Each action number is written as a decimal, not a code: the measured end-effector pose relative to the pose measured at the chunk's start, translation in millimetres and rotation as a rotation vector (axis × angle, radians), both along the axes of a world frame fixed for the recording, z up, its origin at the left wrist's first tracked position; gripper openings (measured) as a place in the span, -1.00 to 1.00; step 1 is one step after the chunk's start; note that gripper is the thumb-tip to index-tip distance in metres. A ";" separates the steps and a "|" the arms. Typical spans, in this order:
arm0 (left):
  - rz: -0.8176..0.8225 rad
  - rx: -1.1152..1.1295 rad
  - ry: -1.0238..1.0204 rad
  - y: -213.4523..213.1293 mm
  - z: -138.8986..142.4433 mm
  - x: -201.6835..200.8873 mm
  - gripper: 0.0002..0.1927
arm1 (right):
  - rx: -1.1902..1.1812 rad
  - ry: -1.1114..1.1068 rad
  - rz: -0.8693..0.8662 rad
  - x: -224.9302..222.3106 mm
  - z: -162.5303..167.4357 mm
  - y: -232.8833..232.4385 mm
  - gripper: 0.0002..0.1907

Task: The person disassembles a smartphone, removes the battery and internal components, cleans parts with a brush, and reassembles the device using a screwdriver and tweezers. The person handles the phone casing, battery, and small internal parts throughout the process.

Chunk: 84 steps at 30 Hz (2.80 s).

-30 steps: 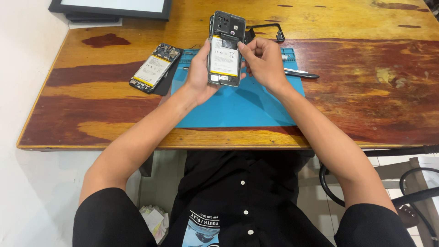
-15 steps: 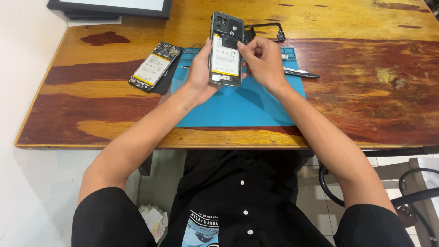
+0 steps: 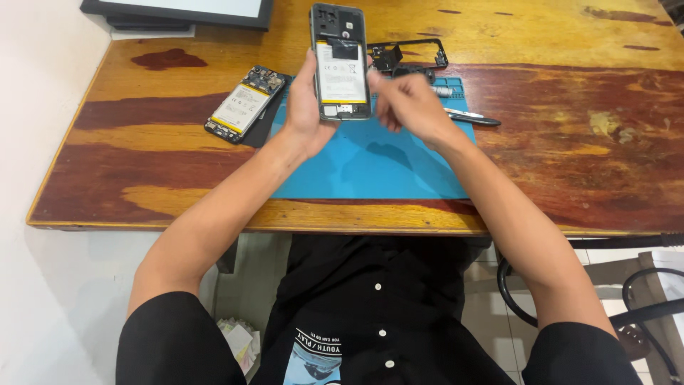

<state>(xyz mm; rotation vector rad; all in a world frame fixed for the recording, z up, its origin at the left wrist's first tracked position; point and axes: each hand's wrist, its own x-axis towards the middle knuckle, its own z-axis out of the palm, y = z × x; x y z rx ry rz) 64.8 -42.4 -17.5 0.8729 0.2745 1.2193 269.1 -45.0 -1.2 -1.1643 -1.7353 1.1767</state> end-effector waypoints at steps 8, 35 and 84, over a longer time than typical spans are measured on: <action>0.025 0.007 -0.016 3.5 -0.6 -2.1 -0.28 | -0.273 0.283 0.206 -12.4 -4.1 -10.8 -0.59; -0.013 0.071 0.055 -11.7 2.6 9.1 -0.30 | -0.254 0.285 0.119 -25.7 -17.2 -19.1 -0.62; -0.007 0.056 0.078 2.3 9.1 -3.5 -0.56 | -0.320 0.384 0.457 2.2 -10.7 -4.3 -0.54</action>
